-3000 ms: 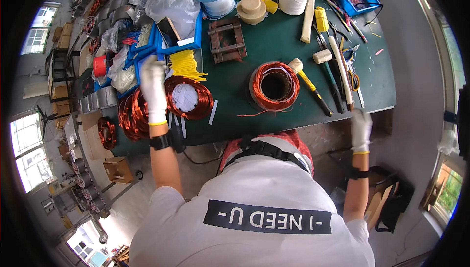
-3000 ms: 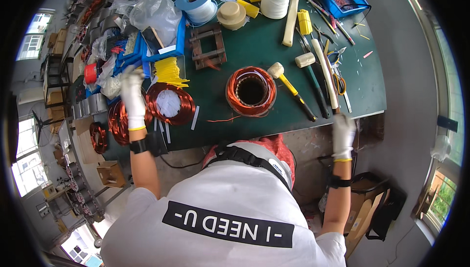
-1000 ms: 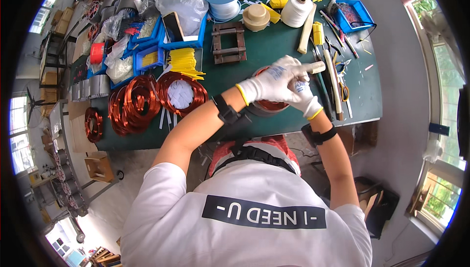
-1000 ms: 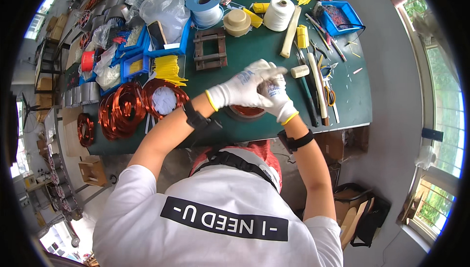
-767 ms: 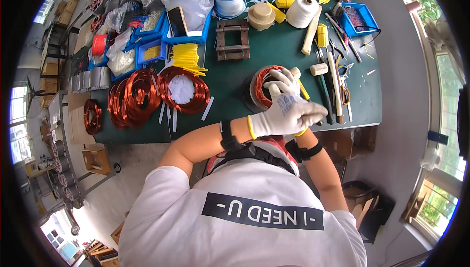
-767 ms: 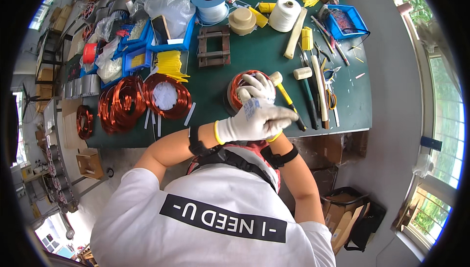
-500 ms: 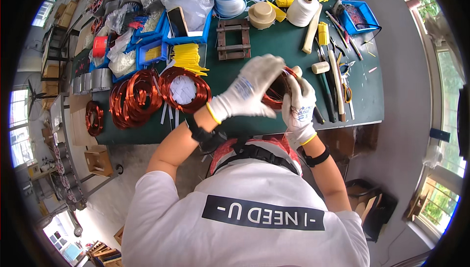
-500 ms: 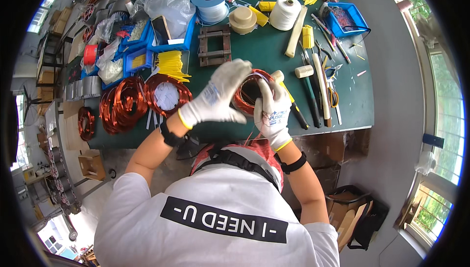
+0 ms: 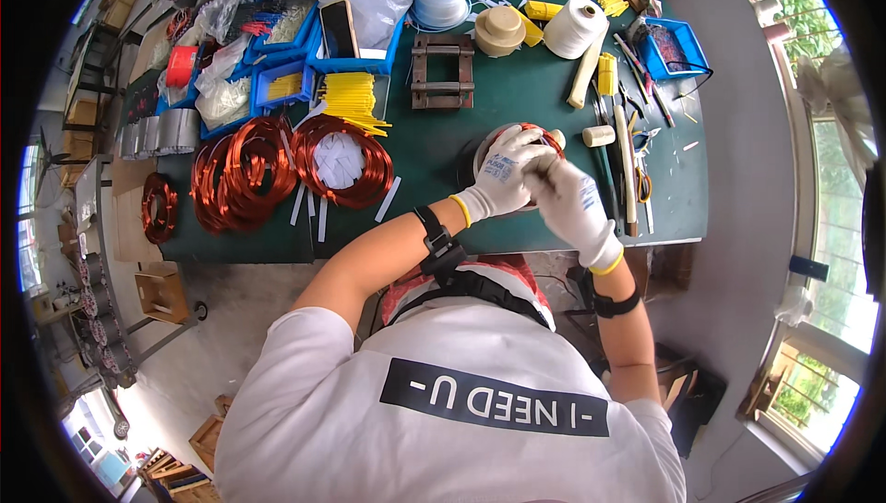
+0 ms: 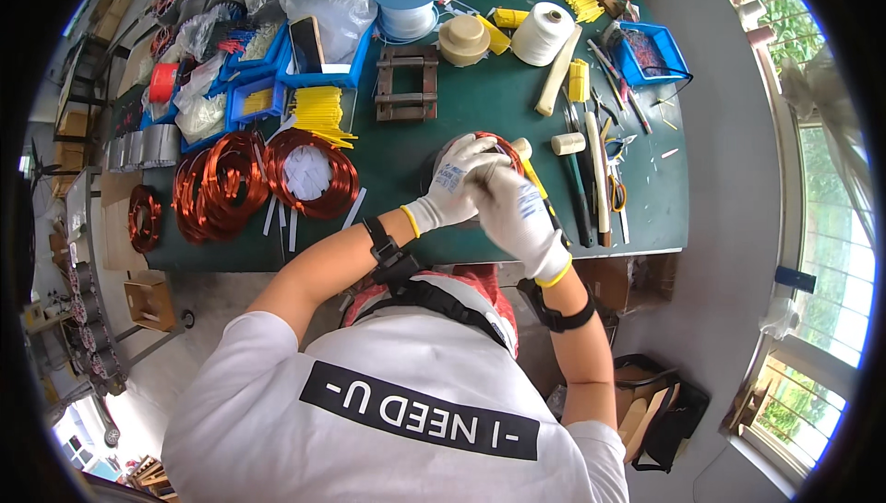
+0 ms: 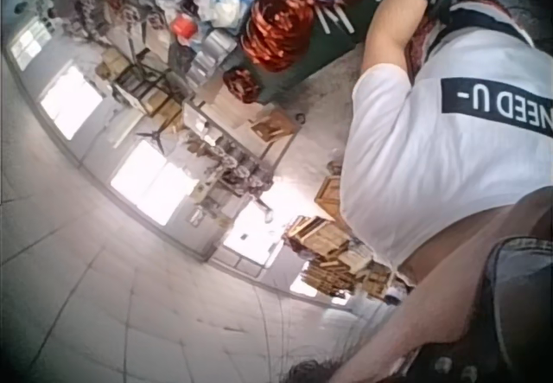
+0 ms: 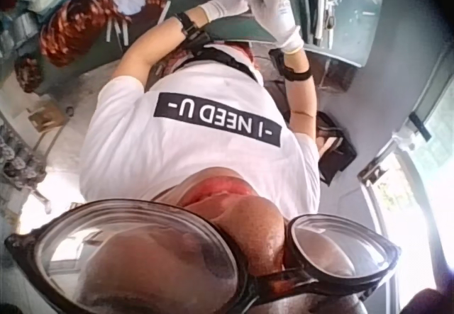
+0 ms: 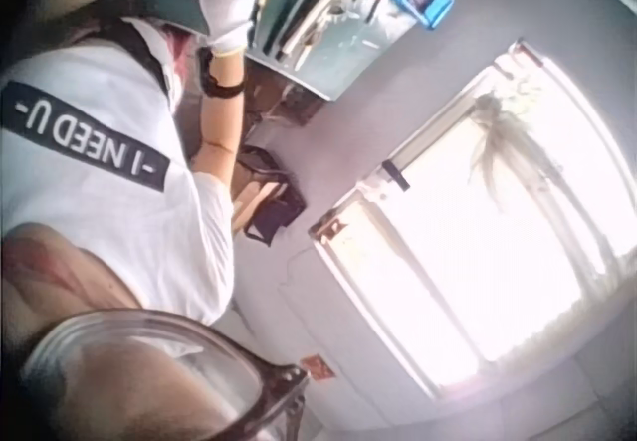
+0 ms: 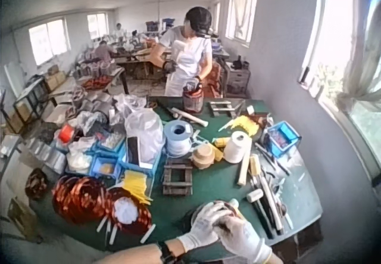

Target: Manually inserting copper wire coils and insulation into a motor stator core.

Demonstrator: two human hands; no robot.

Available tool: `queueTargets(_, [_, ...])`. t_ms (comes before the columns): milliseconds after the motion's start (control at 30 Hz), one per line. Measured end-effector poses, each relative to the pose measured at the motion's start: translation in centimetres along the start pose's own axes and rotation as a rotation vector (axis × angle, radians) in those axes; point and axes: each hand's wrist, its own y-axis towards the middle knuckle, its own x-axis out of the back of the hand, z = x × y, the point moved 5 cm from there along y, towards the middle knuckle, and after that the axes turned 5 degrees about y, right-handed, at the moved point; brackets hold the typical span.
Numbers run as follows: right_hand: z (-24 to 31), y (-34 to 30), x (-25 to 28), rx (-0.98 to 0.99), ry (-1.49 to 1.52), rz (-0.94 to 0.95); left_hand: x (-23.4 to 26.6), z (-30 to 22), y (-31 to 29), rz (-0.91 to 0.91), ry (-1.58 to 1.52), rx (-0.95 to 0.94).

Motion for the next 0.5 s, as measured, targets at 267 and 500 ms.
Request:
queueTargets(267, [-12.3, 2.1, -1.1, -0.275, -0.14, -0.328, 4.9, 1.0, -0.6, -0.014, 0.033, -0.084])
queueTargets(500, [-11.7, 4.4, -9.1, -0.238, -1.232, 0.743, 12.4, 12.6, -11.7, 0.149, 0.069, 0.499])
